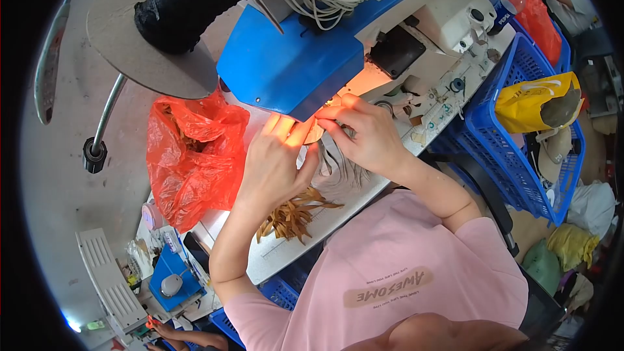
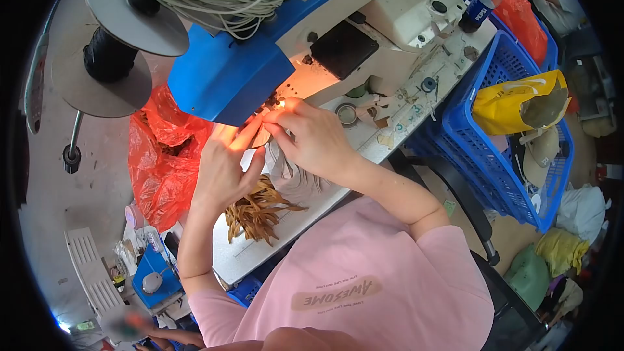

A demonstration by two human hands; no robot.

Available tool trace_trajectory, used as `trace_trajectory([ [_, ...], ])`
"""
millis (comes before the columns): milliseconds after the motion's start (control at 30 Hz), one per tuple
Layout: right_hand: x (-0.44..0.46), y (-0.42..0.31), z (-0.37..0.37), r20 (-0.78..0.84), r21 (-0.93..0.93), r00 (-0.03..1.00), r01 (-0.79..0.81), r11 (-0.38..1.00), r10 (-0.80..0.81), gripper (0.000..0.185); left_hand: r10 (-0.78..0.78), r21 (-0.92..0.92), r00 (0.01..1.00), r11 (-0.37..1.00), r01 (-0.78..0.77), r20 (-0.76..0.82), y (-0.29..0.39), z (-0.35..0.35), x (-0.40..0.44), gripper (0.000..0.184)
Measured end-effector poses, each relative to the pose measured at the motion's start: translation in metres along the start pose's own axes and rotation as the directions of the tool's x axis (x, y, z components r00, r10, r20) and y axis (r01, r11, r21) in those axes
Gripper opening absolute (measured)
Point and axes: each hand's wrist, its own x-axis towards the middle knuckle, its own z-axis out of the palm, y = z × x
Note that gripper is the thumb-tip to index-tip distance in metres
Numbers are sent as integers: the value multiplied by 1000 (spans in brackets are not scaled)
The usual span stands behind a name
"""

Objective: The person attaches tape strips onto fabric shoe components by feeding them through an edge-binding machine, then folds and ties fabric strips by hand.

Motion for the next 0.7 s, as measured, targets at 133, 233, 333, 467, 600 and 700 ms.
trace_trajectory([
  [133, -1, -1, -2, 4, 12, 1000, -17, 1000, 17, 11, 9, -4, 999, 1000, -9, -33, 2, 2, 1, 42],
  [233, -1, 1, -1, -5, 16, 1000, -16, 1000, 16, 11, 5, -3, 999, 1000, -5, -43, 3, 2, 1, 42],
  [333, -1, 1, -2, 4, 18, 1000, -21, 1000, 21, 11, 36, 24, 997, 999, -35, -75, 3, 3, 1, 40],
  [467, -1, 2, 0, -8, 16, 1000, 4, 1000, -4, 11, 85, 76, 990, 994, -77, -110, 0, 4, 1, 36],
  [600, -1, 0, -2, 9, 7, 1000, -7, 1000, 7, 11, 107, 91, 988, 991, -98, -109, -1, 4, 2, 35],
  [700, -1, 1, -3, 40, -28, 999, -11, 1000, 12, 11, 128, 69, 980, 991, -119, -150, -1, 6, 3, 34],
])
